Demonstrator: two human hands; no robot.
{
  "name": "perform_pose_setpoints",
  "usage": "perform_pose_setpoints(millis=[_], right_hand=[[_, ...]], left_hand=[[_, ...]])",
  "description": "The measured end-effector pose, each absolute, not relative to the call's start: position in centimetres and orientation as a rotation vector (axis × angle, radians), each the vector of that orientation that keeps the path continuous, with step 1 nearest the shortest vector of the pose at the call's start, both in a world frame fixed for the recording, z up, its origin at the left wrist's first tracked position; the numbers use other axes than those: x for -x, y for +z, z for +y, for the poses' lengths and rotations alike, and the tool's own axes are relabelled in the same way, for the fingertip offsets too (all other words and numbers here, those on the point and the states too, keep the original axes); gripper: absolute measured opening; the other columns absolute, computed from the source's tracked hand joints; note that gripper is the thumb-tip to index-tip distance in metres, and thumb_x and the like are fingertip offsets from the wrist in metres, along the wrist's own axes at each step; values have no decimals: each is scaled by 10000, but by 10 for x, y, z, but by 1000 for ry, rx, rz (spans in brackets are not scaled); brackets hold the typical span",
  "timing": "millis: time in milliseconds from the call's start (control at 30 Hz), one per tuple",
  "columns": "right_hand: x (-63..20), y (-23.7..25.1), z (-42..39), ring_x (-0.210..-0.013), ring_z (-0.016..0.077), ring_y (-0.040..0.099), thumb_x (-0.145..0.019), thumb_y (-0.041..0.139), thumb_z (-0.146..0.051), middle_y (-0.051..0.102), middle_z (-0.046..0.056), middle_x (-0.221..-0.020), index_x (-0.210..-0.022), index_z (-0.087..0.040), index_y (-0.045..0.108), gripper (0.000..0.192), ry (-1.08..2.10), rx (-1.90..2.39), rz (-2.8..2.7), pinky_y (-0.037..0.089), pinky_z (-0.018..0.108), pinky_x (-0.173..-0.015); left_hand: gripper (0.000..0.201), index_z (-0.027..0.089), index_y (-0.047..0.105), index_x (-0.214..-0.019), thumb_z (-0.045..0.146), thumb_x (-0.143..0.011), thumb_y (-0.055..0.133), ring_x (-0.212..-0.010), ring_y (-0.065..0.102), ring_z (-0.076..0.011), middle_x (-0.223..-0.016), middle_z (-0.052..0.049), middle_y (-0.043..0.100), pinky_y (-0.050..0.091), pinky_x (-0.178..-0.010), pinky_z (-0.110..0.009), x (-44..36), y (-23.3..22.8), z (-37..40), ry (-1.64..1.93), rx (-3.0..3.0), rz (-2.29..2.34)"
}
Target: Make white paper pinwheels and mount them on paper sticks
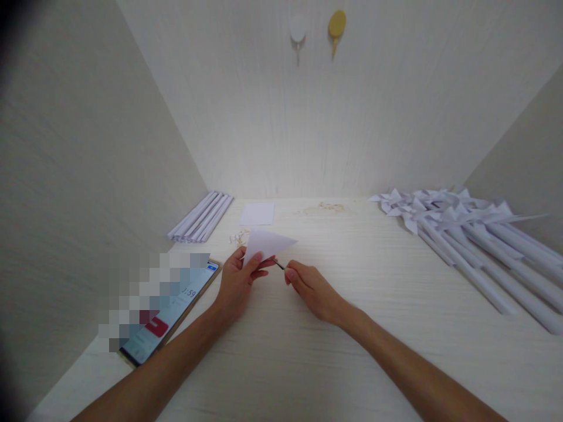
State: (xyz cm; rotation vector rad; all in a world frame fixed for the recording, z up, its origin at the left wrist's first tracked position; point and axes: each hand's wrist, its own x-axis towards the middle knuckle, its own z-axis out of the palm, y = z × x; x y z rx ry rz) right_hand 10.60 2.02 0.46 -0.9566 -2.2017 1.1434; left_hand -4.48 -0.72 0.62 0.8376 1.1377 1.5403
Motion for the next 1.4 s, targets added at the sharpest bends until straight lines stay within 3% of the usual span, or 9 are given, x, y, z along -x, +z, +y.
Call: perform_pose_setpoints(millis=[1400], right_hand=[[-106, 7, 18, -432, 85, 310, -838, 221, -447, 339, -52, -487, -635, -186, 385, 370, 1179, 965, -2164, 259, 212, -424]], left_hand=[[210, 141, 494, -790, 273, -659, 593, -711, 629, -159, -750, -45, 661, 460, -517, -173, 46, 5, -7, 1528, -832, 1072]])
